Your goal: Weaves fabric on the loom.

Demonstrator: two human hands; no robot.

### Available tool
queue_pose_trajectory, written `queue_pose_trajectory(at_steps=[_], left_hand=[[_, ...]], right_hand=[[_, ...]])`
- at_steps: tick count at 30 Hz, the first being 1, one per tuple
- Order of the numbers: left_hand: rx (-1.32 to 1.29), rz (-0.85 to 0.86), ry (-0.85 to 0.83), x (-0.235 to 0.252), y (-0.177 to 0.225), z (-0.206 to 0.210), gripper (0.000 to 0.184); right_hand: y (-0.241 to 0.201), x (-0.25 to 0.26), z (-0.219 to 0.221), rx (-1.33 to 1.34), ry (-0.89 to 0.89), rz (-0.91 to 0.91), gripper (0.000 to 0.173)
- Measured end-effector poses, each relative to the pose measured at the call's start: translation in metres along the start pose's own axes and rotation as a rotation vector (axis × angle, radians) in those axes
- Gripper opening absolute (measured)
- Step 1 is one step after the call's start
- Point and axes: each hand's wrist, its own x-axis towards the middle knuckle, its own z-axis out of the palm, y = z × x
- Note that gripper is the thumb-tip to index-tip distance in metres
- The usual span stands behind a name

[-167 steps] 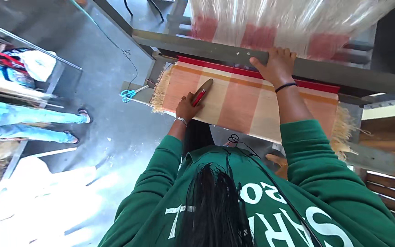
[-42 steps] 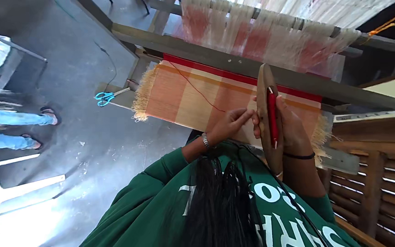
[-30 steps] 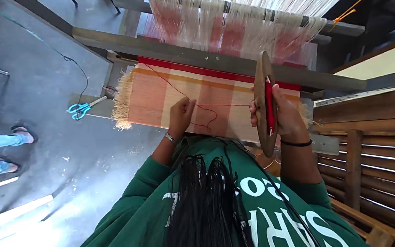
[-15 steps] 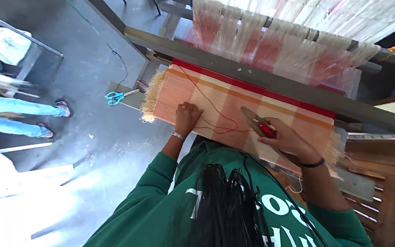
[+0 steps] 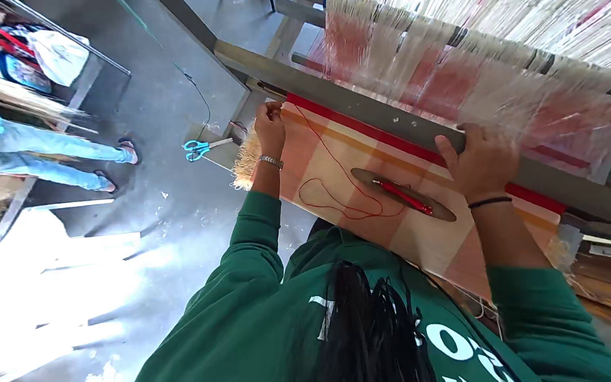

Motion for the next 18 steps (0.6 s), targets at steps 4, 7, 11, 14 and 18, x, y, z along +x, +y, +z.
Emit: queue_pose_trajectory(at_steps=[4,7,11,14,18], left_hand=[[0.084,-0.099,-0.068,0.027,-0.006,0.001,0.032],[0.152,-0.146,-0.085,0.05,-0.006,0.007,0.032],[0.031,-0.16,-0.16,0.075,-0.017,0.017,0.039],[-0.075,-0.192,-0.211,0.078,-0.017,0.02,0.042],[-0.145,-0.198,-0.243,0.081,-0.022,0.023,0.031]], right_hand=[[0.011,0.024,0.002,0.002,-0.032,0.011,0.085],[0.018,0.053,0.001,0.024,-0.013,0.027,0.088],[0.018,0.076,-0.004,-0.004,0.036,0.043,0.091],[0.02,0.079,-0.001,-0.023,0.074,0.037,0.09],[0.023,0.079,0.004,-0.043,0.096,0.035,0.09]])
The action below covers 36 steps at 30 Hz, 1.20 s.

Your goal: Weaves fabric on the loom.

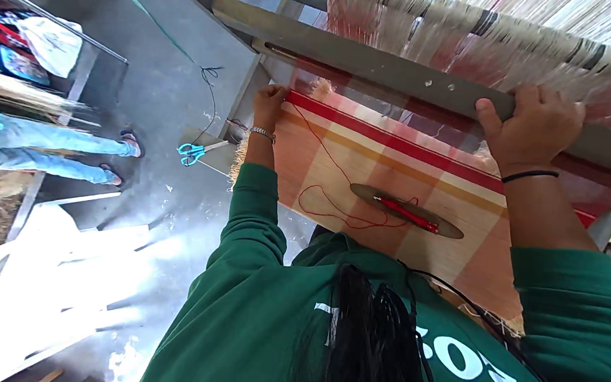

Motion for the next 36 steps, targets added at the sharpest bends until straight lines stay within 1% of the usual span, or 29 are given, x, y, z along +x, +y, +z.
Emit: queue_pose_trajectory(at_steps=[5,8,13,17,18,22,30,36], left_hand=[[-0.151,-0.102,0.002,-0.001,0.0,-0.001,0.024],[-0.21,-0.115,0.008,-0.001,-0.001,-0.002,0.023],[-0.196,-0.112,0.029,0.0,-0.001,-0.003,0.026],[-0.199,-0.108,0.02,-0.002,0.002,0.0,0.038],[-0.205,-0.107,0.015,-0.002,0.002,0.001,0.038],[-0.213,-0.109,0.009,-0.003,0.0,0.0,0.025],[-0.183,-0.115,-0.004,0.003,0.004,-0.001,0.023],[-0.074,-0.049,-0.014,0.01,0.007,-0.001,0.024]], right_hand=[[-0.001,0.0,0.001,-0.002,0.023,0.004,0.087],[-0.001,-0.001,0.002,-0.002,0.019,0.008,0.087],[-0.002,-0.001,0.002,0.019,0.031,0.005,0.086],[-0.002,-0.001,0.002,0.014,0.029,0.014,0.086],[-0.001,-0.001,0.003,0.012,0.031,0.016,0.086],[0.0,-0.001,0.004,0.005,0.037,0.011,0.086],[-0.001,-0.001,0.004,-0.004,0.038,0.017,0.086],[-0.001,-0.001,0.004,-0.011,0.037,0.021,0.087]])
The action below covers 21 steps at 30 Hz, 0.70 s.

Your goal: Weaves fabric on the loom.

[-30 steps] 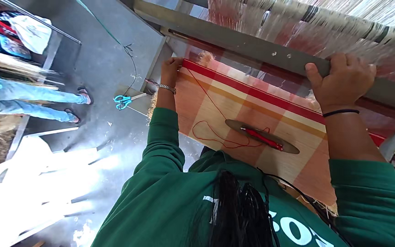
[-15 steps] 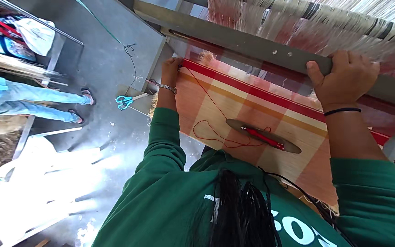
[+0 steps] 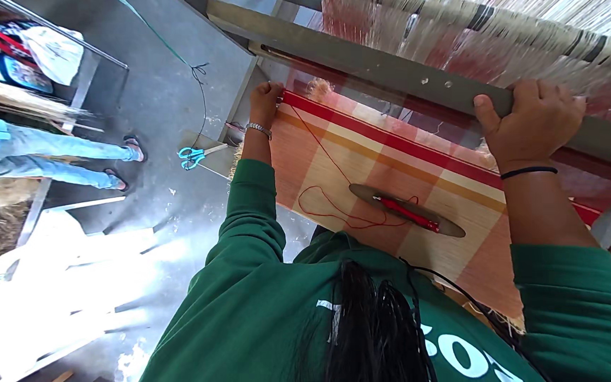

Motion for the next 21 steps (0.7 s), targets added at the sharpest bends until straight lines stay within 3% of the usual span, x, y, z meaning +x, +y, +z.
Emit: queue_pose_trajectory(at_steps=[8,12,21], left_hand=[[0.057,0.007,0.046,-0.009,-0.001,-0.001,0.046],[0.071,-0.011,-0.008,-0.016,-0.002,-0.004,0.029],[0.014,-0.043,0.044,-0.02,-0.004,-0.003,0.018]], right_hand=[[-0.001,0.0,-0.001,0.022,0.004,-0.007,0.086],[0.0,0.0,0.0,0.012,-0.001,-0.002,0.087],[-0.001,0.0,-0.001,0.013,-0.014,0.005,0.086]])
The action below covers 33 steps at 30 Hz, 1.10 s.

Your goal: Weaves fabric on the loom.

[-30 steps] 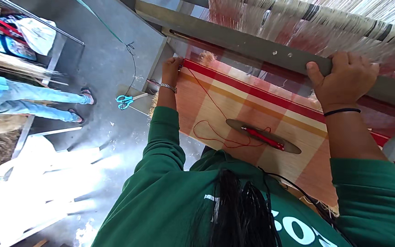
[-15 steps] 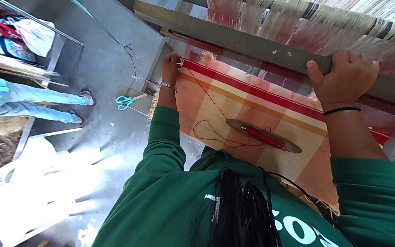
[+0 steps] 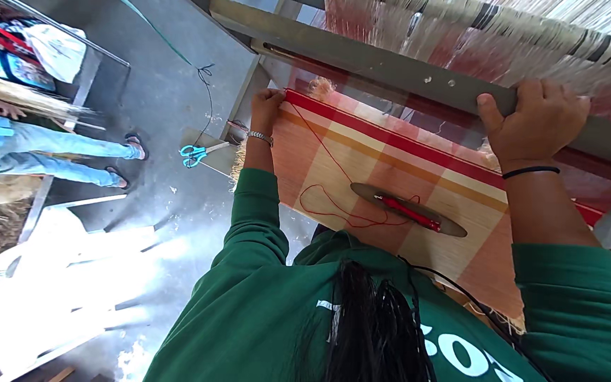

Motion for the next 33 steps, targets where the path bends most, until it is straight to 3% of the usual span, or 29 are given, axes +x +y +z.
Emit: queue_pose_trajectory(at_steps=[11,23,33], left_hand=[[-0.024,-0.041,-0.04,0.015,0.006,0.0,0.022],[0.489,0.118,-0.043,0.002,0.038,-0.004,0.029],[0.45,0.109,0.03,-0.023,0.025,0.003,0.031]], right_hand=[[0.0,0.0,0.0,-0.003,0.015,-0.009,0.087],[-0.001,-0.001,-0.001,0.006,0.026,-0.006,0.084],[0.0,-0.001,0.002,-0.014,0.038,-0.011,0.085]])
